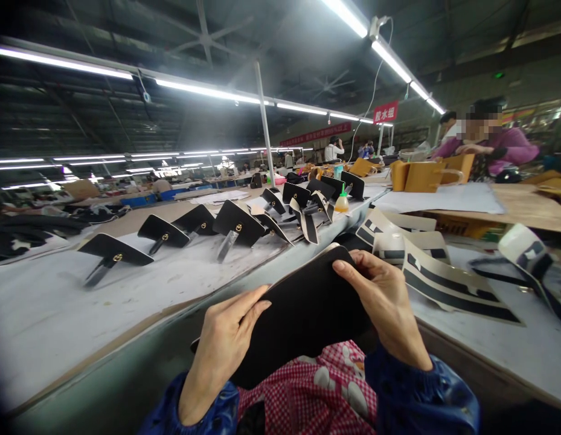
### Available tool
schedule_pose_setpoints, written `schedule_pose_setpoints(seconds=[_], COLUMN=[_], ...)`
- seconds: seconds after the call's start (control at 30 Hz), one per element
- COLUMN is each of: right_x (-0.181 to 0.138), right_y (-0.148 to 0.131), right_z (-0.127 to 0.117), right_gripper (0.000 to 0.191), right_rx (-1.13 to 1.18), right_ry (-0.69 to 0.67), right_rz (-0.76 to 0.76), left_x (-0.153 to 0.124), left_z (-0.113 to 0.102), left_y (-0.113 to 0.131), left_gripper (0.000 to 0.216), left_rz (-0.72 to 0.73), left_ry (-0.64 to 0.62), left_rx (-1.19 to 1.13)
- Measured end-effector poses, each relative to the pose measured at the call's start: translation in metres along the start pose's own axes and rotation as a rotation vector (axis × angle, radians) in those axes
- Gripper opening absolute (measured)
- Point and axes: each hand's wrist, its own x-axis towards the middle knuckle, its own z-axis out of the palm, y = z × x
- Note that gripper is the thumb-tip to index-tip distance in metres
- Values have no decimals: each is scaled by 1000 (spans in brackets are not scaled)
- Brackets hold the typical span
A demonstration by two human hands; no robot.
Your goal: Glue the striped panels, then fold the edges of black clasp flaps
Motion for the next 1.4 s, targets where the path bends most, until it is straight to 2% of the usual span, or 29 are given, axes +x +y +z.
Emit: schedule_pose_setpoints(seconds=[0.23,0.5,0.67,0.8,1.0,1.1,1.27,1.4], right_x=[2,-2,2,0,-3,-2,-8,-17], right_y=[1,-1,1,1,1,1,-6,-12], right_z=[-2,3,3,5,8,9,14,17], right_gripper=[40,41,42,39,31,26,22,20], right_rx=[-13,-78,-79,-114,-159,-115,-33,-11], right_ry=[-18,-63,-88,-119,-221,-264,-194,-154], right_rz=[-4,-36,-19,-79,-113,-164,-345,-336], left_x=[1,6,7,10,11,9,6,2], left_z=[-3,21,21,25,27,23,18,17], left_y=[0,6,7,9,17,16,17,18], left_gripper=[19,22,16,15,17,15,13,13], left_rz=[11,45,-25,-93,-118,-95,-3,115], left_ry=[-31,27,6,-21,-20,10,58,109], left_rx=[-125,-62,-171,-148,-68,-70,-108,-81])
